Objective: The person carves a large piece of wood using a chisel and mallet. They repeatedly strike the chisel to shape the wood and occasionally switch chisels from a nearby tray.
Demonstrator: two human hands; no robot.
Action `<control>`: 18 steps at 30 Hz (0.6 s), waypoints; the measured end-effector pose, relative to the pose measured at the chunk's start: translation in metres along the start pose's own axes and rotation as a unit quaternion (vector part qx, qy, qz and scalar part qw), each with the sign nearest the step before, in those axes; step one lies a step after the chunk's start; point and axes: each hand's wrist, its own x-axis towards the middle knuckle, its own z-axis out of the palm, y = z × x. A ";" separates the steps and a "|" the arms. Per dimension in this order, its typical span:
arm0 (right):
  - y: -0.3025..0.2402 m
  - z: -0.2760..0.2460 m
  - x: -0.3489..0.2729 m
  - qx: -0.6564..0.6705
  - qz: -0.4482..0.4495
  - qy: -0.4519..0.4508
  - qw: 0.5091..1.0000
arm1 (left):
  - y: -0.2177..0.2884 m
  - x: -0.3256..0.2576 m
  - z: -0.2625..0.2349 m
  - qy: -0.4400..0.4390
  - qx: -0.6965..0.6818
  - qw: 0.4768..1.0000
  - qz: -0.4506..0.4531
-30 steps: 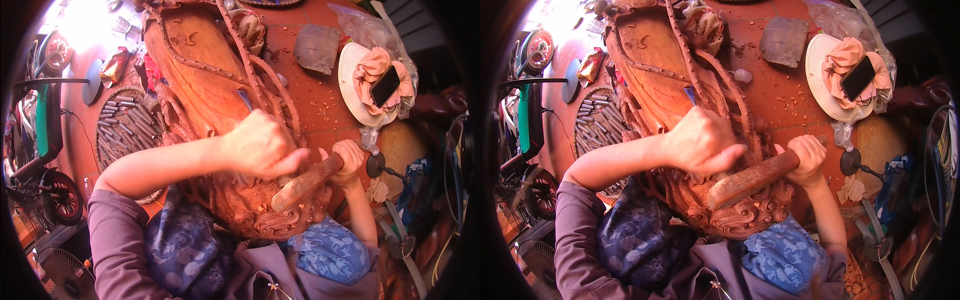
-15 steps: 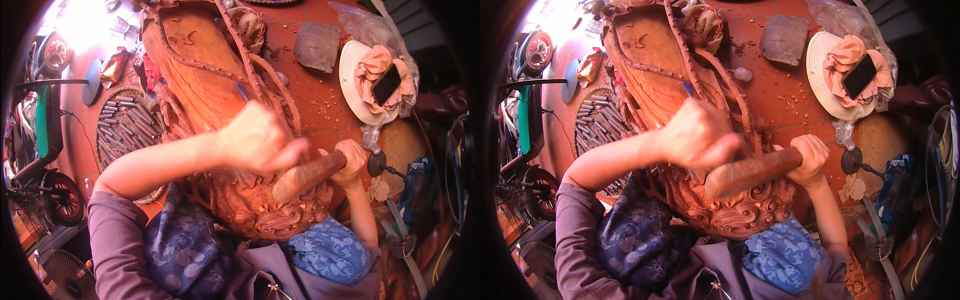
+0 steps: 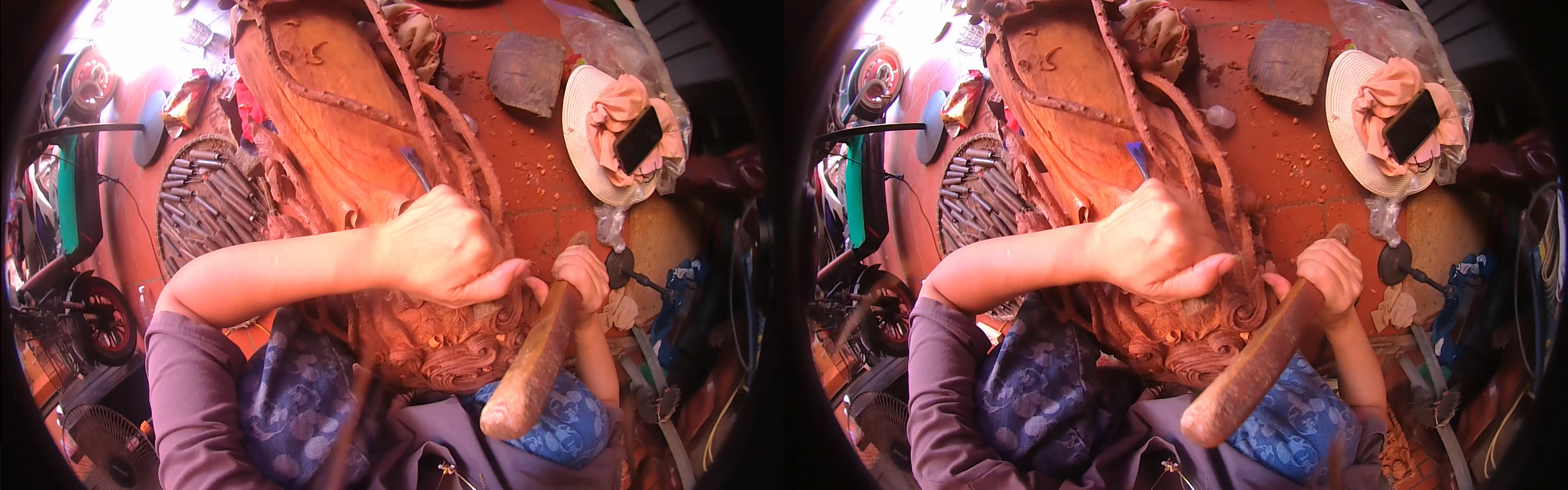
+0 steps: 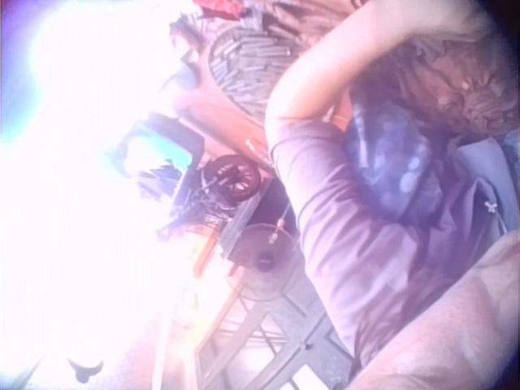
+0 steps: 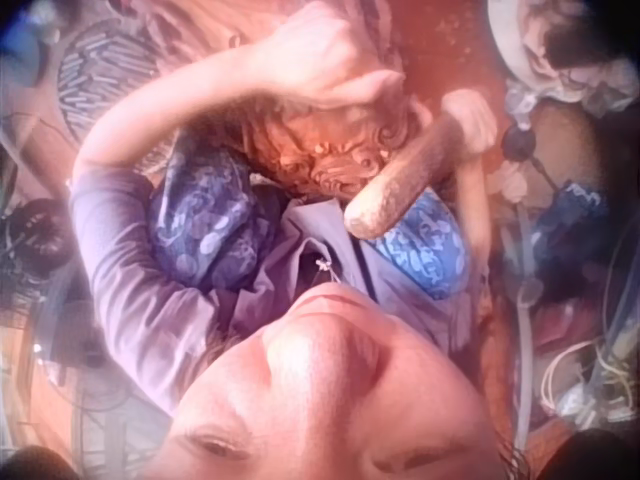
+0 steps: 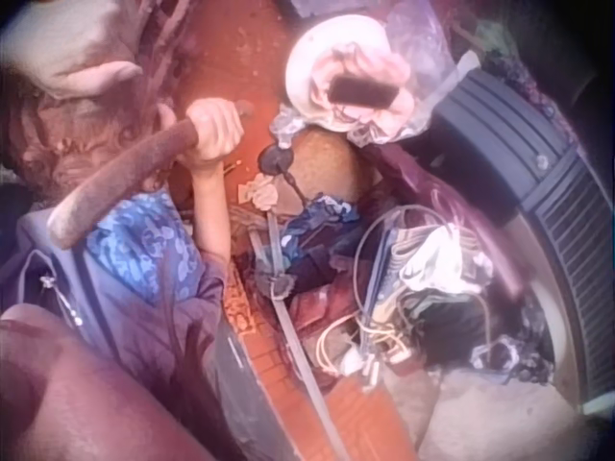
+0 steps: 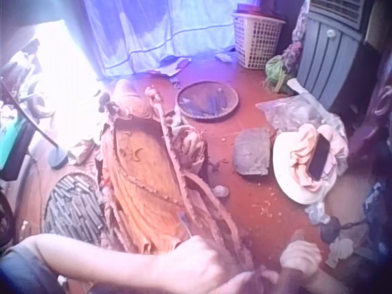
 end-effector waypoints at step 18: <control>0.019 0.016 -0.015 -0.070 0.023 0.047 0.996 | -0.006 0.002 -0.004 0.008 0.017 1.000 -0.003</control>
